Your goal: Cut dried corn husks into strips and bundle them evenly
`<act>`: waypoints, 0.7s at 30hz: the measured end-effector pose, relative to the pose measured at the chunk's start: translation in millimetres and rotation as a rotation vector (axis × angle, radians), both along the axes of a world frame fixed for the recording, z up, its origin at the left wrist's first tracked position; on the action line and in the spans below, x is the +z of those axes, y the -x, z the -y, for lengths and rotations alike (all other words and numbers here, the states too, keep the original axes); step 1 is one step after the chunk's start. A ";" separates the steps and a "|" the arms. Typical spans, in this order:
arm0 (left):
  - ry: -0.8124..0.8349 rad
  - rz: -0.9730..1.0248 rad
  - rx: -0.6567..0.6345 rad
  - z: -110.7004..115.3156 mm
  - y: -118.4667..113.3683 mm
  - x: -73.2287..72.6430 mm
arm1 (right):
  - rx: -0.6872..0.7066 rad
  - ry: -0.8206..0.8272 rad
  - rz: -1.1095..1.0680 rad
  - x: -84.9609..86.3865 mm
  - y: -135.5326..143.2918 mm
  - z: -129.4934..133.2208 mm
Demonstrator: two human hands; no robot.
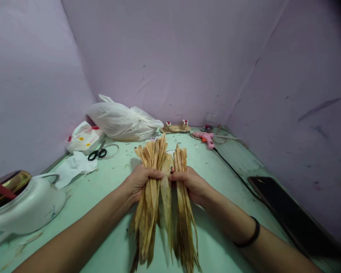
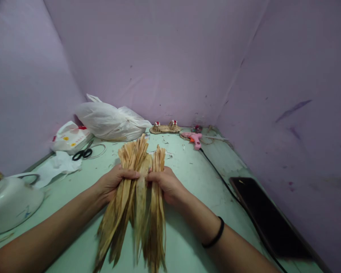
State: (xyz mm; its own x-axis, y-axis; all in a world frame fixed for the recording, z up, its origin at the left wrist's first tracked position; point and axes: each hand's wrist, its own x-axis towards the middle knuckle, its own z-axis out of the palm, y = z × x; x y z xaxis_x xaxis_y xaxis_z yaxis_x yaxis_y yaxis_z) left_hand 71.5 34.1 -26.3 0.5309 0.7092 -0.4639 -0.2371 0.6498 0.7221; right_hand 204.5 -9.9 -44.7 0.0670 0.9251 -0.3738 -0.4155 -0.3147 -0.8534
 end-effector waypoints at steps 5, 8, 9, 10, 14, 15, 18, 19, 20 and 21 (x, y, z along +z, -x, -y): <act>0.032 -0.090 0.021 -3.5 0.9 -0.6 | 0.019 -0.008 -0.039 1.8 -3.2 -0.9; 0.004 -0.139 0.029 -7.5 1.2 -1.7 | 0.049 -0.029 -0.069 1.5 -5.0 -0.3; -0.010 -0.151 0.038 -8.6 1.3 -2.2 | 0.053 -0.039 -0.077 1.2 -5.4 -0.1; -0.019 -0.159 0.047 -9.4 1.4 -2.9 | 0.053 -0.047 -0.083 1.1 -5.6 0.1; -0.050 -0.118 0.052 -8.4 1.5 -6.7 | 0.071 -0.040 -0.111 1.4 -3.1 1.9; -0.064 -0.099 0.050 -7.6 1.6 -7.7 | 0.081 -0.027 -0.119 1.7 -2.1 2.4; -0.078 -0.074 0.028 -6.6 2.7 -8.7 | 0.093 0.015 -0.145 2.3 -1.5 2.6; -0.072 -0.080 0.020 -7.2 3.4 -8.1 | 0.084 0.028 -0.155 2.3 -2.6 1.9; -0.060 -0.087 0.012 -8.1 4.3 -7.1 | 0.069 0.040 -0.168 2.2 -4.5 0.7; -0.037 -0.095 0.003 -9.5 5.2 -5.8 | 0.047 0.050 -0.181 2.1 -7.1 -0.7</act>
